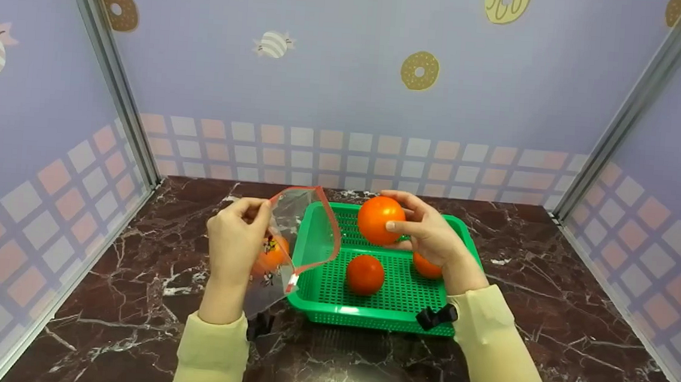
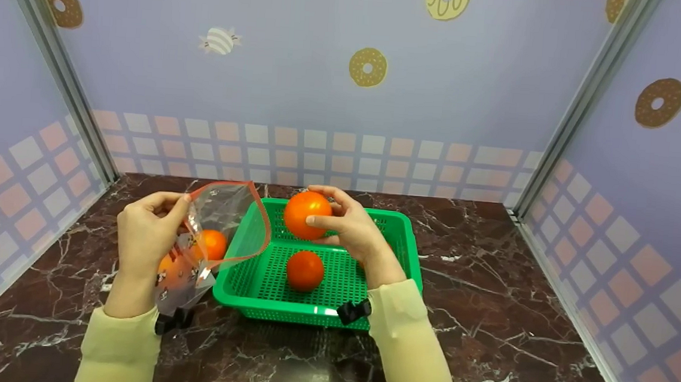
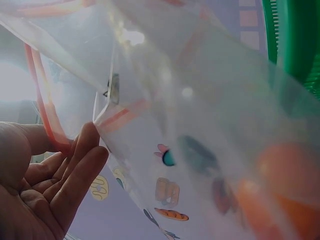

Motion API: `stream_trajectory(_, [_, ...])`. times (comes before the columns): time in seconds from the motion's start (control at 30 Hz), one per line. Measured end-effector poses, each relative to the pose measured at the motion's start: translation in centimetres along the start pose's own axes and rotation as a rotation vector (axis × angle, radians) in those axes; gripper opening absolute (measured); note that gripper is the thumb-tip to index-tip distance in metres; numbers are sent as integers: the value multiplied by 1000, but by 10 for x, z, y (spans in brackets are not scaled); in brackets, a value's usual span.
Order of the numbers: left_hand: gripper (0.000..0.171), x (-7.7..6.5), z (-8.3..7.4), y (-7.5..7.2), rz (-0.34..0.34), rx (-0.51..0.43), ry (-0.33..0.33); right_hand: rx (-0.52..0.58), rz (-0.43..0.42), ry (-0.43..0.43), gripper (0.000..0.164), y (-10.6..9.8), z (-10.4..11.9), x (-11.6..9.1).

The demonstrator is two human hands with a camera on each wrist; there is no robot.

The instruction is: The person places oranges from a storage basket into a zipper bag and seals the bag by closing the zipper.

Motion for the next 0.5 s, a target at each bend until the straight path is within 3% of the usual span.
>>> stream_trajectory(0.5, [14,0,-2,-1,-1,4,-13,32,56,-22,70,13,3,-2])
Point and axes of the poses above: each hand's wrist, its own x-axis towards the middle knuckle, its own y-axis out of the palm, z = x × y, the point moved 1 cm from there along x, towards the middle knuckle, and after that the axes turned 1 degree about y, right-handed, at the moved point
